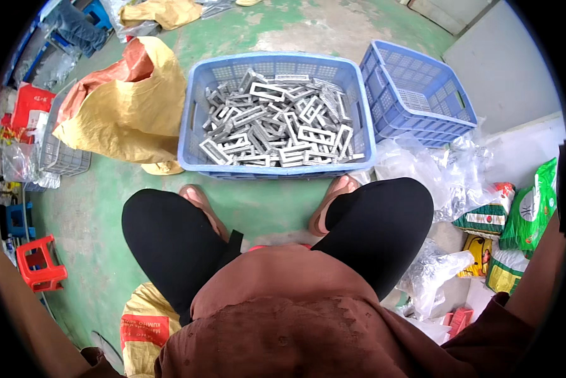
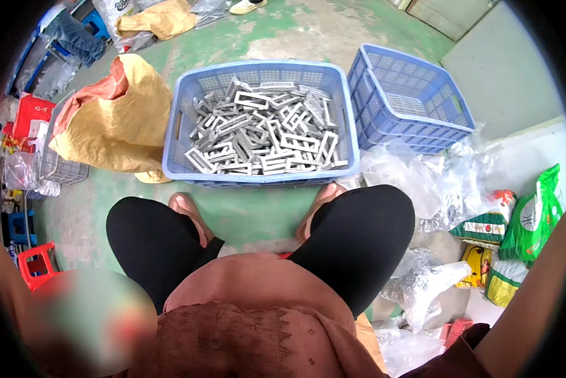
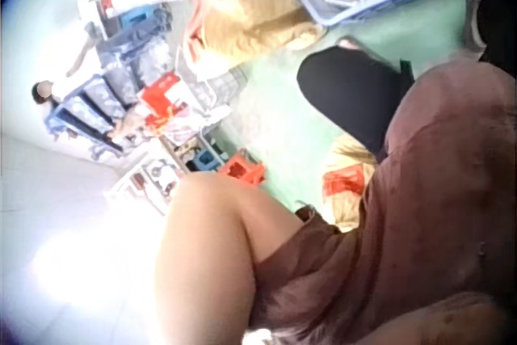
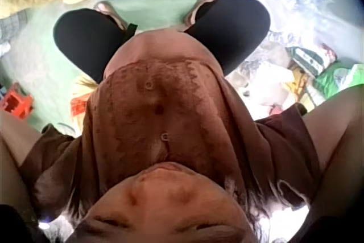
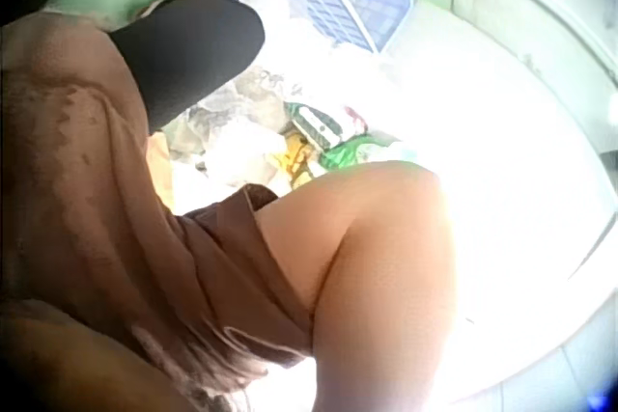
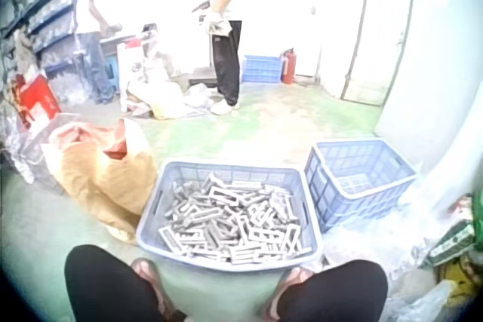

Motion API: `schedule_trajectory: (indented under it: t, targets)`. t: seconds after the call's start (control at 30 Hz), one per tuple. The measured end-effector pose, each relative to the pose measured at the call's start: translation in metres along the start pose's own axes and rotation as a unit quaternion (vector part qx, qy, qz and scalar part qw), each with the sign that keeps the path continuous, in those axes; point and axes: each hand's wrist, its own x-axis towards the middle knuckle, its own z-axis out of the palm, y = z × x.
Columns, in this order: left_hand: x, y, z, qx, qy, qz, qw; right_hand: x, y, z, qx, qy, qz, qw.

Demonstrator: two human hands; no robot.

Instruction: The person sits on the floor and repeatedly picks up small rectangular metal parts from a blue basket. They inspect the parts by turning them over in their gloved hands and then place them back into the basket. The person occasionally reaches into a large paper bag beside the basket.

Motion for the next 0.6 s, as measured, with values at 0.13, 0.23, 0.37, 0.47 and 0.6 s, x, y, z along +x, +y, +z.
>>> schedule_trajectory:
  t: [0.13, 0.23, 0.37, 0.47, 0.6]
  targets:
    - [0.003, -0.002, 0.007, -0.003, 0.004, -0.007, 1.000, -0.002, 0.013, 0.000, -0.013, -0.004, 0.012, 1.000]
    - [0.011, -0.003, 0.010, -0.011, 0.012, -0.001, 1.000, -0.004, 0.027, -0.003, -0.029, -0.006, 0.023, 0.999]
    - [0.003, -0.004, 0.014, -0.007, 0.038, 0.007, 0.999, -0.001, 0.031, -0.011, -0.066, 0.001, 0.040, 0.997]
    - [-0.001, -0.007, 0.017, -0.007, 0.033, -0.007, 0.999, 0.010, 0.031, 0.002, -0.073, 0.009, 0.051, 0.996]
    - [-0.013, -0.020, 0.026, 0.021, 0.067, -0.025, 0.997, 0.001, 0.009, 0.005, -0.097, 0.048, 0.061, 0.992]
